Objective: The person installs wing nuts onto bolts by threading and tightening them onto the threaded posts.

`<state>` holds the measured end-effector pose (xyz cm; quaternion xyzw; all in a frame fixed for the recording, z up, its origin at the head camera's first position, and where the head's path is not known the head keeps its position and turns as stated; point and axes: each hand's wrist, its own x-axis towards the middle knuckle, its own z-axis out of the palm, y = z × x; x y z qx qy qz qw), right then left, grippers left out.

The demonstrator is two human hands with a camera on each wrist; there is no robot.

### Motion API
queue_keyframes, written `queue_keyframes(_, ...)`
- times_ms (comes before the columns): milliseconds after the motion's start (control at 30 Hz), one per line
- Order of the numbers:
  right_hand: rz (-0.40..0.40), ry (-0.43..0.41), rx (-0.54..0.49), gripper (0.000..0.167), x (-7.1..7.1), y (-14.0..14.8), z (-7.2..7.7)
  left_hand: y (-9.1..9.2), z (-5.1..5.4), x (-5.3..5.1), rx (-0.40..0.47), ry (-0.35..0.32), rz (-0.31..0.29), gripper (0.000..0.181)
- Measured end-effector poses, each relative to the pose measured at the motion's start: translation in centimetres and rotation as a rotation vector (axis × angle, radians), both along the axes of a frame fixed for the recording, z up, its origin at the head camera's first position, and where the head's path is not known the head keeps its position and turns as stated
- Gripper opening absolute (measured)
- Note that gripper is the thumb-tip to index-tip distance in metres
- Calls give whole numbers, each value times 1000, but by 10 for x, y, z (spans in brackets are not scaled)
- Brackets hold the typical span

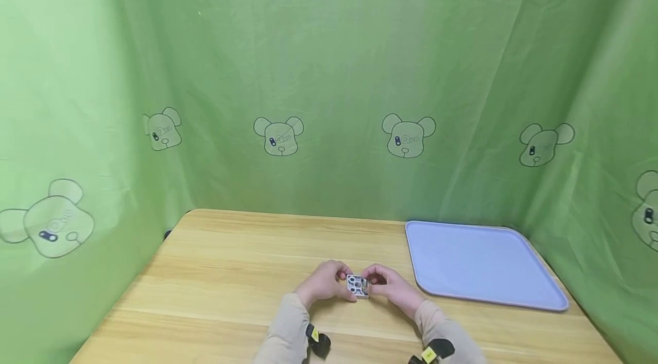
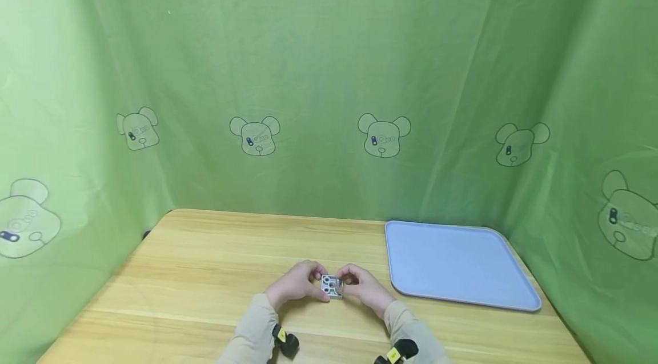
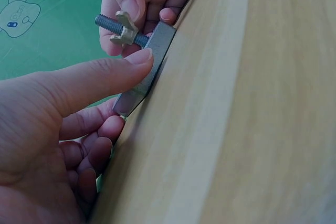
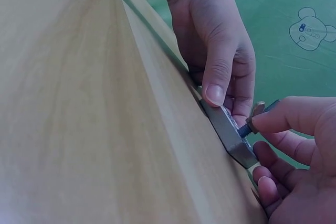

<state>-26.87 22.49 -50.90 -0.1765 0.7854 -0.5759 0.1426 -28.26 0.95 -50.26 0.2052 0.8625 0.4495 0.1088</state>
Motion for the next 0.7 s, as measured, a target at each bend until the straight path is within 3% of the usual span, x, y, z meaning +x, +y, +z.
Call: queue_keyframes(700,-115,106,104,27,5,-11,0,0,-2,-1,-6,11,-5,47)
